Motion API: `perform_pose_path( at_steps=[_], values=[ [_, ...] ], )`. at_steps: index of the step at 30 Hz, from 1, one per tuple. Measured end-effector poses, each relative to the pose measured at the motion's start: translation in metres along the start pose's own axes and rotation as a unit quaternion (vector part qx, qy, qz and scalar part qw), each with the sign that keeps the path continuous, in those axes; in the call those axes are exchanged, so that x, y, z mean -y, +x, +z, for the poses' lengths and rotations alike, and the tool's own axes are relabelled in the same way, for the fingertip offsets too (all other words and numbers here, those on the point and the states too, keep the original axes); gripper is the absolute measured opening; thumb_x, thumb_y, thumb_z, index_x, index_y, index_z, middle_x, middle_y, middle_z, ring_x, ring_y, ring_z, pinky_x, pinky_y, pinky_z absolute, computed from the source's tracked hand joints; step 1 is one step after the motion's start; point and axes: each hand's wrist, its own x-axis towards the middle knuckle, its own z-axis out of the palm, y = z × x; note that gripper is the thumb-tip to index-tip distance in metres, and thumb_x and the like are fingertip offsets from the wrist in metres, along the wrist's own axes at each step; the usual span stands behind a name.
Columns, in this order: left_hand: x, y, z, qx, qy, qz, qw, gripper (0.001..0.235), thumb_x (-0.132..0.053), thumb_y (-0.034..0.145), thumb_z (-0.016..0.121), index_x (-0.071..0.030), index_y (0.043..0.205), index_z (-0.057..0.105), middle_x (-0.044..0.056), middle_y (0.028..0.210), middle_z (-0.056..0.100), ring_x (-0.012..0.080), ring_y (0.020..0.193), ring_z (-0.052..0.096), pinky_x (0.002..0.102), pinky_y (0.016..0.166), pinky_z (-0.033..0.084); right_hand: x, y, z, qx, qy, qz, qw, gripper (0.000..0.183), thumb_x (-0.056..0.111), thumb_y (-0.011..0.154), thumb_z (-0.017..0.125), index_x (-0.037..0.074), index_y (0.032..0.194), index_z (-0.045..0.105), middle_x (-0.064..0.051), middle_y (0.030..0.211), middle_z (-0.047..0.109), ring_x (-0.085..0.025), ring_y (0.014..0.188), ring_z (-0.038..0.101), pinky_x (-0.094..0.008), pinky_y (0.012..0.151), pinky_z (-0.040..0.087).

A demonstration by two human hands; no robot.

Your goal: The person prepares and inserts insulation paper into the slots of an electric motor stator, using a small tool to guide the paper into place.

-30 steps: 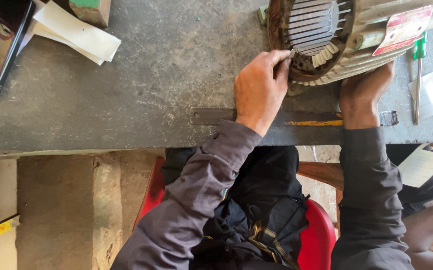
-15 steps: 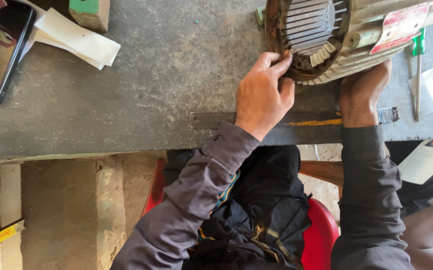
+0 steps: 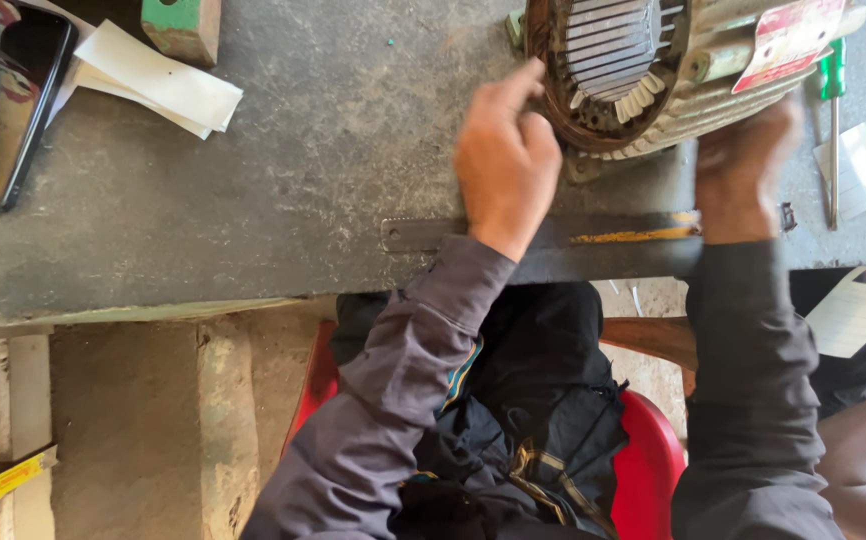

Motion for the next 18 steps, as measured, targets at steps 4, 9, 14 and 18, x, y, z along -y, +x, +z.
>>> perform_pose_path(
  at_steps=[4, 9, 14, 18],
  values=[
    [-0.011, 0.016, -0.017, -0.003, -0.081, -0.070, 0.994, 0.044, -0.004, 0.090, 0.051, -0.007, 0.131, 0.068, 0.012, 0.116, 0.070, 0.0152, 0.086, 0.068, 0.029, 0.075, 0.061, 0.046, -0.044, 0.013, -0.036, -0.064, -0.005, 0.997, 0.059, 0.042, 0.110, 0.040, -0.005, 0.141, 0.056, -0.023, 0.138, 0.068, -0.032, 0.122, 0.072, -0.043, 0.104, 0.061],
    [-0.043, -0.014, -0.033, 0.087, -0.094, -0.024, 0.991, 0.049, -0.019, 0.103, 0.042, -0.005, 0.147, 0.058, 0.012, 0.134, 0.069, 0.0184, 0.107, 0.071, 0.033, 0.097, 0.060, 0.043, -0.081, 0.032, 0.079, -0.250, -0.176, 0.949, 0.045, 0.022, 0.114, 0.058, -0.009, 0.145, 0.048, -0.032, 0.146, 0.055, -0.043, 0.134, 0.065, -0.049, 0.103, 0.057],
    [-0.069, -0.040, -0.015, 0.205, -0.112, 0.041, 0.972, 0.077, -0.051, 0.113, 0.031, 0.008, 0.161, 0.021, 0.030, 0.167, 0.024, 0.0393, 0.159, 0.023, 0.047, 0.128, 0.019, 0.042, -0.081, 0.047, 0.009, -0.133, -0.119, 0.984, 0.043, 0.005, 0.105, 0.050, -0.006, 0.147, 0.054, -0.028, 0.151, 0.059, -0.040, 0.136, 0.070, -0.045, 0.106, 0.059],
    [-0.073, -0.043, 0.009, 0.193, -0.087, 0.012, 0.977, 0.092, -0.067, 0.111, 0.027, 0.008, 0.162, 0.018, 0.030, 0.167, 0.020, 0.0398, 0.157, 0.022, 0.043, 0.134, 0.015, 0.040, -0.100, 0.054, 0.029, -0.075, -0.103, 0.991, 0.059, -0.004, 0.095, 0.041, -0.006, 0.153, 0.052, -0.023, 0.155, 0.060, -0.032, 0.140, 0.066, -0.044, 0.117, 0.054]
  ],
)
